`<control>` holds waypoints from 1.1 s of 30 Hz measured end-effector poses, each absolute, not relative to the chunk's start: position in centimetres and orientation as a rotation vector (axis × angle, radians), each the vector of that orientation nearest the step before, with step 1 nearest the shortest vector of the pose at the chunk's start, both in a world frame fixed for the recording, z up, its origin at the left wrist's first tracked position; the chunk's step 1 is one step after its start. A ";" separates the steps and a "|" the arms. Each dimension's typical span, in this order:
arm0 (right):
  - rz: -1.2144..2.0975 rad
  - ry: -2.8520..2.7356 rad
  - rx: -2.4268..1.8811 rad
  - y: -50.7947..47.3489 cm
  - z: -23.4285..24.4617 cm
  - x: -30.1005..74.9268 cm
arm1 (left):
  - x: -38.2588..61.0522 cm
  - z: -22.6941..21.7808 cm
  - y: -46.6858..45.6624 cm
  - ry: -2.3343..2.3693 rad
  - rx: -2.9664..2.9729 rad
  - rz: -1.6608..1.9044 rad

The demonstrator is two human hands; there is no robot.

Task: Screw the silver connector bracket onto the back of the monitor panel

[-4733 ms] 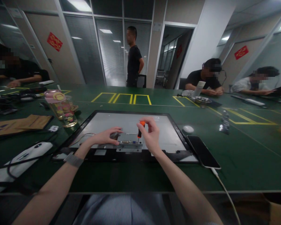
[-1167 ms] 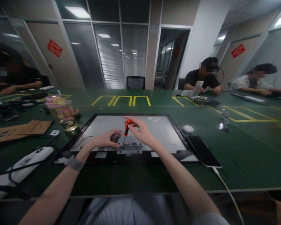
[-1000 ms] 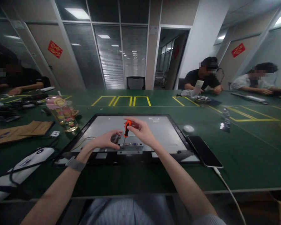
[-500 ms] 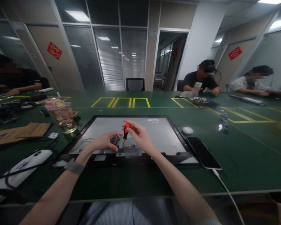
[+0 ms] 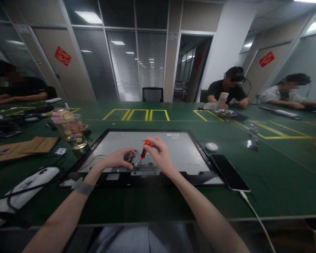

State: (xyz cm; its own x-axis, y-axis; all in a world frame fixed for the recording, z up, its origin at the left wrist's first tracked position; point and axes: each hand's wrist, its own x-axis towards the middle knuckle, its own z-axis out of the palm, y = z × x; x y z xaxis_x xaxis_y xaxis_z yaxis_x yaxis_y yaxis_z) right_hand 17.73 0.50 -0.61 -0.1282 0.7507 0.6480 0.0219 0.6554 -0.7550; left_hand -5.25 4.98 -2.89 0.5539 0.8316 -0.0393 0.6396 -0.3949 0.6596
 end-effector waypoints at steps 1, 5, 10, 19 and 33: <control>0.747 -1.572 -0.648 0.5 -0.6 17.8 | -5.3 -2.9 5.0 1.176 2.158 0.394; 0.979 -1.520 -0.589 0.6 -0.7 17.9 | -5.3 -3.0 5.1 1.169 2.159 0.396; 1.131 -1.448 -0.503 0.7 -0.9 17.9 | -5.5 -3.4 5.3 1.159 2.169 0.405; 1.081 -1.520 -0.513 0.9 -0.8 18.2 | -5.5 -3.6 5.4 1.160 2.178 0.416; 0.622 -1.593 -0.710 0.4 -0.5 18.3 | -5.6 -3.6 5.5 1.145 2.198 0.388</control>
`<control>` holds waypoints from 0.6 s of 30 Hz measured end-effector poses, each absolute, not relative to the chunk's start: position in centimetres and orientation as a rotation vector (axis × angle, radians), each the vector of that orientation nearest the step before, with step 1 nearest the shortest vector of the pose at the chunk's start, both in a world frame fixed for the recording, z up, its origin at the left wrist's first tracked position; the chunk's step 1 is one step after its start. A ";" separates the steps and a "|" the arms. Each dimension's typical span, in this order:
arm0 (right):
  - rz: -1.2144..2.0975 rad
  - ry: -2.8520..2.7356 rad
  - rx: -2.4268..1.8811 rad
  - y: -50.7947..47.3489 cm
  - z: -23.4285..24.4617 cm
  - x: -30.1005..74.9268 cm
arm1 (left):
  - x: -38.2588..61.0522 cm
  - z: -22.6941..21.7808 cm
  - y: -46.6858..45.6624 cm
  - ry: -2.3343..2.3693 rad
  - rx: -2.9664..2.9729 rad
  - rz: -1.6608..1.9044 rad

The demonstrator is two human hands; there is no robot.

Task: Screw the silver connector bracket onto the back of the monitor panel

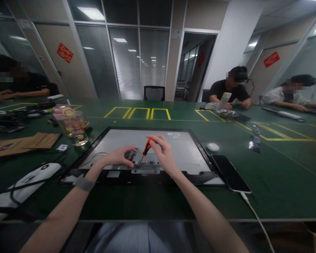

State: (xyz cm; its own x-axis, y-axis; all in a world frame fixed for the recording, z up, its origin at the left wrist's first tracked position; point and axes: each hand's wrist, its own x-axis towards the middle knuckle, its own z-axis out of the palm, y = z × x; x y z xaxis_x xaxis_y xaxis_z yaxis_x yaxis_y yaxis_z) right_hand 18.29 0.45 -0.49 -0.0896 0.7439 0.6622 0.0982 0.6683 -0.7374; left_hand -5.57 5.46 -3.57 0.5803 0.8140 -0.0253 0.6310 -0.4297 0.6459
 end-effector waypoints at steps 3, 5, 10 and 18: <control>0.583 -1.650 -0.719 0.1 -0.1 18.4 | -5.6 -3.7 5.5 1.144 2.187 0.391; 0.621 -1.648 -0.709 0.0 0.0 18.4 | -5.7 -3.8 5.6 1.142 2.183 0.395; 0.802 -1.590 -0.671 0.2 -0.2 18.4 | -5.7 -3.8 5.6 1.152 2.184 0.405; 0.917 -1.485 -0.630 1.1 -1.1 18.4 | -5.4 -3.4 5.3 1.169 2.187 0.387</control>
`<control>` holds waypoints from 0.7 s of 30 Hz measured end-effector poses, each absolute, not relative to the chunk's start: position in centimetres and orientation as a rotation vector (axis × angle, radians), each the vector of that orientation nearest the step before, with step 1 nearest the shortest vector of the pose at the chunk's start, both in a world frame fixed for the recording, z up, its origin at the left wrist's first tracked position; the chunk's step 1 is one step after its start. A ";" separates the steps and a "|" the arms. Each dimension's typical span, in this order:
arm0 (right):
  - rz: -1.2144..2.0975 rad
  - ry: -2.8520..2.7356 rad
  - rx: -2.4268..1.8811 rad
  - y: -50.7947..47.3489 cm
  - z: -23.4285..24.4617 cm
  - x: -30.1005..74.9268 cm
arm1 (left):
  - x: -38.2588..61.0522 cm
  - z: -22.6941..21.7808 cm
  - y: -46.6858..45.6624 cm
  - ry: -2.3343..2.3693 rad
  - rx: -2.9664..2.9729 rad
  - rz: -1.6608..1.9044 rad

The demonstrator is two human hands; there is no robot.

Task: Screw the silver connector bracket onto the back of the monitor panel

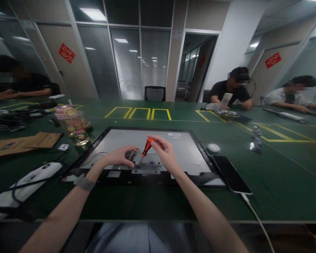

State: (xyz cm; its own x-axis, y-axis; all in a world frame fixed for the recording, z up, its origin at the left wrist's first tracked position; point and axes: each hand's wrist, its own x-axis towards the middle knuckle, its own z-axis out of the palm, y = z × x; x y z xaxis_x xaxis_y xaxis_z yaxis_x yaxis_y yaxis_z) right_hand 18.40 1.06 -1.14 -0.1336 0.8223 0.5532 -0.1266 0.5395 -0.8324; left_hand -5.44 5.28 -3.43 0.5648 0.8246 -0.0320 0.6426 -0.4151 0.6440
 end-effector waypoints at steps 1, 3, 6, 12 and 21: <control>0.926 -1.492 -0.627 1.0 -1.1 18.4 | -5.4 -3.4 5.3 1.167 2.190 0.389; 0.929 -1.512 -0.614 0.9 -0.8 18.4 | -5.5 -3.5 5.3 1.166 2.192 0.394; 0.912 -1.543 -0.608 0.5 -0.4 18.3 | -5.5 -3.5 5.3 1.180 2.179 0.393; 0.892 -1.485 -0.647 0.5 -0.5 18.3 | -5.5 -3.4 5.3 1.179 2.175 0.370; 1.145 -1.383 -0.540 0.7 -0.6 18.2 | -5.5 -3.4 5.3 1.179 2.180 0.381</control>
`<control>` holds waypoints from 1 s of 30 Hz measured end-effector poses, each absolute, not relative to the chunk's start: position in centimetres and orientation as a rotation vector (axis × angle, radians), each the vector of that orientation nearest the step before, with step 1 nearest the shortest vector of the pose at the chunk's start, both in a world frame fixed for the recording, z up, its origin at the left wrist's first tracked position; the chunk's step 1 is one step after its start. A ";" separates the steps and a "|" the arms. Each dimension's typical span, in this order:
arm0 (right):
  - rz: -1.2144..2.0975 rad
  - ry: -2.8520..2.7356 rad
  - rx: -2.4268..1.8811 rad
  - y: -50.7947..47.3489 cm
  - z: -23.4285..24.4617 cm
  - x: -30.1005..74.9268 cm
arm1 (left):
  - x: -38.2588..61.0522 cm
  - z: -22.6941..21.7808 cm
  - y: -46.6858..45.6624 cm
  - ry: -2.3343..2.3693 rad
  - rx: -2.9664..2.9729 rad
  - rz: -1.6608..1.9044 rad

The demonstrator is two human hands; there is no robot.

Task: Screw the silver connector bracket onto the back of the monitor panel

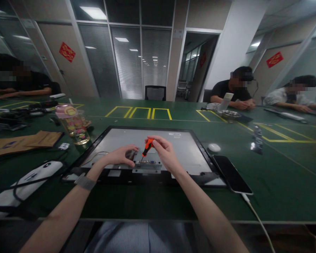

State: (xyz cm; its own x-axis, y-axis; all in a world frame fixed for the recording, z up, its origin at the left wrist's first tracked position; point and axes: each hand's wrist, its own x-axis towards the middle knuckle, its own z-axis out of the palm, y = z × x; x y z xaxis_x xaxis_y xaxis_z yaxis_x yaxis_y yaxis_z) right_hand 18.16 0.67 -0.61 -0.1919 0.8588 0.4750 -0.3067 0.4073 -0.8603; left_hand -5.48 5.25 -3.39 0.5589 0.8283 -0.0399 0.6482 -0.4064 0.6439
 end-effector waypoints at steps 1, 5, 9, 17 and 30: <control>1.147 -1.394 -0.526 0.6 -0.5 18.2 | -5.5 -3.5 5.3 1.182 2.181 0.379; 1.045 -1.473 -0.558 0.6 -0.5 18.2 | -5.6 -3.8 5.4 1.174 2.186 0.378; 0.985 -1.478 -0.618 0.7 -0.8 18.2 | -5.6 -3.8 5.4 1.166 2.178 0.404; 0.946 -1.410 -0.612 0.9 -1.2 18.2 | -5.5 -3.5 5.3 1.168 2.178 0.376; 0.940 -1.444 -0.617 0.5 -1.0 18.1 | -5.4 -3.2 5.0 1.184 2.142 0.383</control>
